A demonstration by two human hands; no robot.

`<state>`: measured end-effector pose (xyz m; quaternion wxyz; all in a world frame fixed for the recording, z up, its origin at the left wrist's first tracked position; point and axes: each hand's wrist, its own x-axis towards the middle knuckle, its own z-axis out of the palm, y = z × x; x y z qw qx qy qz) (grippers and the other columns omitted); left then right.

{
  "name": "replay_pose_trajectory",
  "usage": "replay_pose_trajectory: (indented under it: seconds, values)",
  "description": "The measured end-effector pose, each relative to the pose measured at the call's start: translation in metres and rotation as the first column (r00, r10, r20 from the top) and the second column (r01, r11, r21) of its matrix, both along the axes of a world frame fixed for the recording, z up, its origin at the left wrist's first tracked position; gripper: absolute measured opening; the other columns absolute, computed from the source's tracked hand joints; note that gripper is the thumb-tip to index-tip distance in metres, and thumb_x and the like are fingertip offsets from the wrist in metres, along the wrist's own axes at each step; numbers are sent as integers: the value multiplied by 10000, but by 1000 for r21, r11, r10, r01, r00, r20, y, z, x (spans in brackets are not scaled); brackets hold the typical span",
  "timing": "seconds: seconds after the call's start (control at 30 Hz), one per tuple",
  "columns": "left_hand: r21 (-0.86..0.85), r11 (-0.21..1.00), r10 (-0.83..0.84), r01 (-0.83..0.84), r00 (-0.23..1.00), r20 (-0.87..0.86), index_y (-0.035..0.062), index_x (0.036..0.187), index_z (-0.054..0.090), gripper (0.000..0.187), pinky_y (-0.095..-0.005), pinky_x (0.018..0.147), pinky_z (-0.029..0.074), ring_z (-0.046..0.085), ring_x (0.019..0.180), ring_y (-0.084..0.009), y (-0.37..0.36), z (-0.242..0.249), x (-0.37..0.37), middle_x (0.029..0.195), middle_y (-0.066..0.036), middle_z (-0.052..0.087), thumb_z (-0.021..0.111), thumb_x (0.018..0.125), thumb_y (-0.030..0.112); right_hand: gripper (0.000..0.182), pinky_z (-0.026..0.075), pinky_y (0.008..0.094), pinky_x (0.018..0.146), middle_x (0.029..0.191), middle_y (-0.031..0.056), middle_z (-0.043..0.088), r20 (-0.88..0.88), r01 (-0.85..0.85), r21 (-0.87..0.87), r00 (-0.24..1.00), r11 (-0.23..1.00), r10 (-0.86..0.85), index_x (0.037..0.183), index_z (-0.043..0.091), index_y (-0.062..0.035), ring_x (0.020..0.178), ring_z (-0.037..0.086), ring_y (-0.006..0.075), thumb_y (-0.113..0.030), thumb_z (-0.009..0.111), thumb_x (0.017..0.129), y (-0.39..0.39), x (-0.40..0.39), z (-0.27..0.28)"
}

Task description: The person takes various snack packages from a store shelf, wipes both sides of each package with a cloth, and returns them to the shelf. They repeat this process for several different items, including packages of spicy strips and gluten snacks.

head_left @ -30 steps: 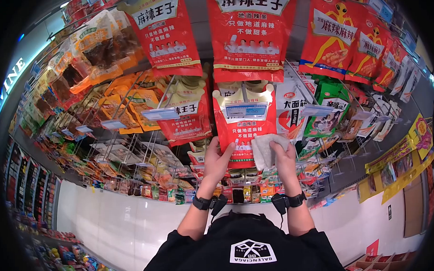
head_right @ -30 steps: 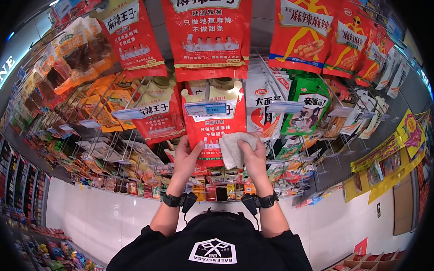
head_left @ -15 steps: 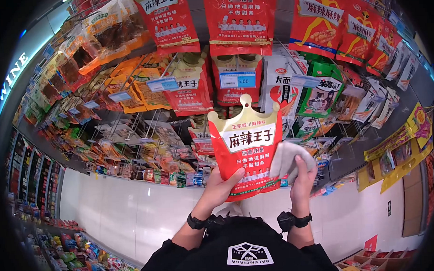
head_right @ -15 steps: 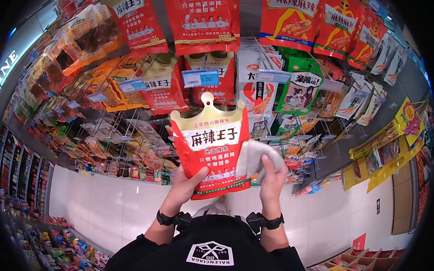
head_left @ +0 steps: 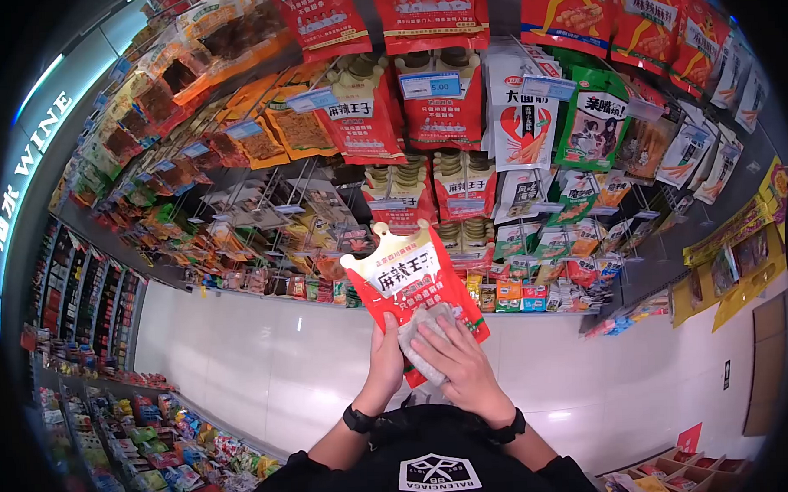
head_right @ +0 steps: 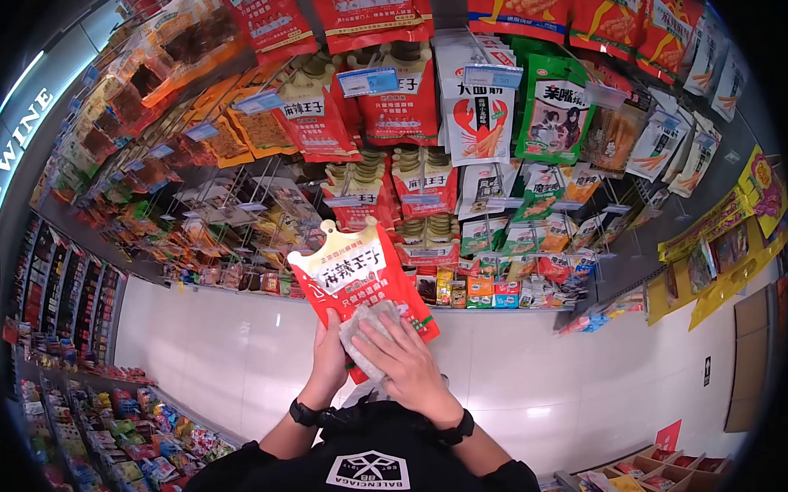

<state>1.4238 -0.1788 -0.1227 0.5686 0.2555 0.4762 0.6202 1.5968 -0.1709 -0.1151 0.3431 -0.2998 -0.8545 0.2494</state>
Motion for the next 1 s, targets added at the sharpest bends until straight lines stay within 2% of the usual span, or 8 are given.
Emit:
replay_pose_trajectory:
  seconds: [0.1, 0.17, 0.23, 0.33, 0.5, 0.57, 0.73, 1.0]
  values:
    - [77, 996, 54, -51, 997, -45, 2, 1414, 496, 472, -329, 1065, 482, 591, 1235, -149, -11, -6, -14, 1372, -112, 614, 360, 1148, 368, 699, 275, 541, 1235, 1584, 128, 478, 17, 50, -57, 999, 997, -49, 1473, 581, -140, 1495, 381, 389, 12, 619, 792, -12, 4, -6]
    - [46, 982, -169, 184, 959, -230, -5, 1397, 518, 484, -334, 1009, 511, 629, 1169, -148, -19, -3, -20, 1313, -99, 652, 370, 1145, 381, 675, 270, 533, 1237, 1588, 142, 469, -59, 205, -75, 976, 976, -210, 1479, 569, -120, 1503, 366, 396, 3, 616, 817, -12, 2, -21]
    - [-55, 887, -423, 459, 758, -497, 4, 1389, 528, 473, -369, 914, 536, 681, 1043, -180, -25, -5, -26, 1164, -122, 725, 392, 1138, 381, 652, 265, 525, 1239, 1592, 157, 461, -137, 355, -101, 920, 929, -367, 1484, 558, -100, 1510, 351, 404, -6, 612, 841, -13, -5, -20]
    - [-164, 707, -630, 687, 508, -588, -4, 1423, 508, 447, -396, 968, 510, 667, 1108, -229, -33, 4, -25, 1221, -161, 709, 411, 1133, 322, 628, 251, 525, 1243, 1581, 168, 473, -196, 470, -170, 845, 866, -497, 1492, 546, -92, 1508, 350, 416, -39, 620, 871, -14, -23, -9]
    - [-63, 805, -570, 589, 740, -358, 10, 1484, 469, 439, -364, 1063, 480, 575, 1289, -210, -42, -49, -54, 1439, -108, 574, 438, 1124, 258, 572, 265, 544, 1235, 1538, 137, 532, -10, 261, 25, 965, 965, -261, 1452, 598, -115, 1488, 396, 401, -78, 643, 883, -37, -66, 17]
    - [-29, 975, -222, 222, 975, -10, -1, 1451, 483, 410, -347, 1079, 469, 600, 1239, -181, -47, -45, -66, 1385, -117, 615, 413, 1122, 234, 551, 275, 547, 1231, 1536, 119, 539, 39, 93, 22, 995, 995, -94, 1446, 608, -130, 1490, 403, 377, -73, 625, 899, -47, -78, 9]
    - [-36, 983, 185, -181, 954, 238, 52, 1433, 432, 437, -377, 1005, 543, 648, 1191, -207, -53, -50, -101, 1361, -117, 615, 392, 1137, 373, 699, 290, 535, 1234, 1567, 65, 510, 174, -9, -100, 984, 995, 26, 1464, 588, -159, 1497, 392, 341, 38, 565, 794, -67, -72, -17]
    - [-52, 993, -92, 104, 977, 191, 23, 1448, 458, 454, -350, 1019, 534, 636, 1203, -162, -76, -49, -113, 1335, -118, 640, 435, 1131, 348, 505, 370, 464, 1188, 1559, 138, 513, 137, 358, -204, 932, 911, -336, 1476, 566, -112, 1449, 473, 351, -83, 586, 972, -69, -57, -47]
